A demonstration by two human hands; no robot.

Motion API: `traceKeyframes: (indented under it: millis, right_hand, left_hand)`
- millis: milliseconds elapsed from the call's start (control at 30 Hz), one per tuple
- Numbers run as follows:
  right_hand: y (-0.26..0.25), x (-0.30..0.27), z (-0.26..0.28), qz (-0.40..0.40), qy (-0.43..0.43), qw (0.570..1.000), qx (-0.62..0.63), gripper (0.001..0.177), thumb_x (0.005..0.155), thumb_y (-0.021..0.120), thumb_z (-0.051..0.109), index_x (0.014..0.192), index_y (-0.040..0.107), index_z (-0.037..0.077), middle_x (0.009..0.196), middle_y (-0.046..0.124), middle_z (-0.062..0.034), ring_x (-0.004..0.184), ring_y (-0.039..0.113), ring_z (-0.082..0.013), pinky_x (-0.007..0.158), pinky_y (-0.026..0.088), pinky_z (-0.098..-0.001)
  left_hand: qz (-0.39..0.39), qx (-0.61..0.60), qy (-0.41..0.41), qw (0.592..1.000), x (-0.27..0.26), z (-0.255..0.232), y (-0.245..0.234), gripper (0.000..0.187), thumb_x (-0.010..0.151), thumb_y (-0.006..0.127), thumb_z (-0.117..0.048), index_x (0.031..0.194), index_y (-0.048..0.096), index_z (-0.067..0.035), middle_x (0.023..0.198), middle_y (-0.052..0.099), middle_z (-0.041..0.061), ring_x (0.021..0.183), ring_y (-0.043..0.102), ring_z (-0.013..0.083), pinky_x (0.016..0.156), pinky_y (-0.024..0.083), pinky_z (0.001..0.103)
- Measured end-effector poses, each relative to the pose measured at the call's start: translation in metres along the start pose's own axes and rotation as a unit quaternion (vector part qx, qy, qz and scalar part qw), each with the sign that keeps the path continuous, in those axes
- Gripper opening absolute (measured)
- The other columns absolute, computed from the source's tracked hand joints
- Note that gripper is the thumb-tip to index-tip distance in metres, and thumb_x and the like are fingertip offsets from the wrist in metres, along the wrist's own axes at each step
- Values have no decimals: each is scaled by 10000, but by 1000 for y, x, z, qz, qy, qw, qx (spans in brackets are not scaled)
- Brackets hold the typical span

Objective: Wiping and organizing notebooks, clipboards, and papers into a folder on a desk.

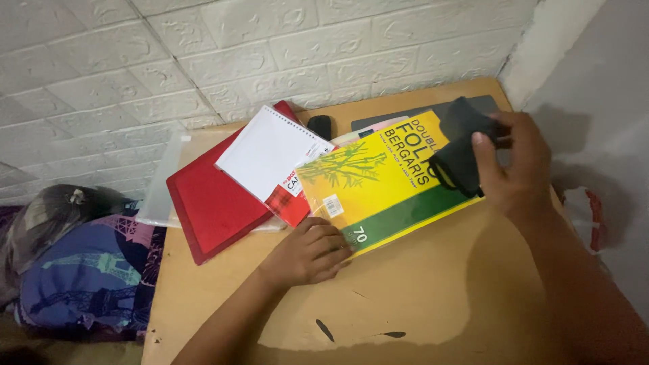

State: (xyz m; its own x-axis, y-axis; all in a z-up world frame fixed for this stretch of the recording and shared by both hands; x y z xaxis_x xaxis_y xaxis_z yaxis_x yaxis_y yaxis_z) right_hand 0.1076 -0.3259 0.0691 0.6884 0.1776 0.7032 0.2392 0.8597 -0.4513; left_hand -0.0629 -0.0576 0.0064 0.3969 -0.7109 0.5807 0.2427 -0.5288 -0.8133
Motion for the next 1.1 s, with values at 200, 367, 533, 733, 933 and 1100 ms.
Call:
traceKeyframes:
  millis: [200, 367, 533, 733, 933, 1100]
  right_hand:
    - [-2, -5, -1, -11, 4, 1000, 11, 210, 1123, 656, 61, 1277, 555, -39, 1099, 626, -158, 976, 653, -210, 912, 542, -324]
    - [20, -13, 5, 6, -19, 999, 41, 236, 1088, 640, 60, 1302, 570, -10, 1122, 627, -151, 993, 634, -216, 920, 525, -329]
    - [53, -23, 32, 17, -55, 998, -1, 247, 1034, 652, 56, 1262, 581, -6, 1175, 638, -182, 1089, 634, -279, 979, 513, -398]
    - [161, -59, 97, 311, -89, 942, 83, 359, 874, 691, 158, 1231, 678, 122, 1287, 707, -92, 1188, 636, -281, 1045, 480, -436]
    - [225, -71, 96, 462, -182, 866, -65, 455, 1022, 504, 347, 1413, 572, 126, 1481, 557, -45, 1477, 381, -235, 1183, 219, -580]
    - [259, -30, 74, 400, -186, 881, -168, 526, 961, 549, 414, 1419, 548, 155, 1544, 469, -60, 1474, 339, -275, 1143, 248, -589]
  left_hand:
    - [39, 61, -10, 997, 4, -10, 8, 414, 815, 780, -189, 1216, 699, -126, 1199, 636, 35, 1215, 582, 260, 1044, 460, 531]
    - [72, 81, -50, 993, 4, -12, 21, 462, 816, 775, -231, 1259, 674, -150, 1236, 619, 30, 1307, 537, 282, 1061, 411, 584]
    - [60, 79, -50, 994, 4, -12, 20, 392, 873, 724, -200, 1259, 668, -163, 1252, 616, 2, 1331, 528, 271, 1078, 400, 582]
    - [31, 62, 4, 998, -6, -19, 25, 298, 963, 612, -188, 1244, 702, -151, 1223, 644, 11, 1256, 565, 216, 1082, 410, 613]
    - [19, 51, 10, 998, -10, -22, 20, 251, 952, 628, -211, 1182, 708, -149, 1224, 688, -15, 1173, 616, 210, 1051, 448, 631]
    - [32, 58, 14, 998, -7, -24, 20, 199, 990, 652, -177, 1185, 682, -148, 1372, 671, 11, 1340, 599, 211, 1125, 471, 532]
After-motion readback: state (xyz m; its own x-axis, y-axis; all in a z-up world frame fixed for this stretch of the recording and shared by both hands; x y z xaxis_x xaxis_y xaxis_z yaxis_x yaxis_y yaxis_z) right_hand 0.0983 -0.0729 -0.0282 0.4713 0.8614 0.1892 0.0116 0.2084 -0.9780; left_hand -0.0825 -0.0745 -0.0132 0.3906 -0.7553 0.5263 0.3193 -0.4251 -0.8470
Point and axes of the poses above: each hand's wrist, its own x-axis towards the middle knuckle, its own y-axis out of the palm, z = x × y, the point moved 10 cm from there along x, towards the middle knuckle
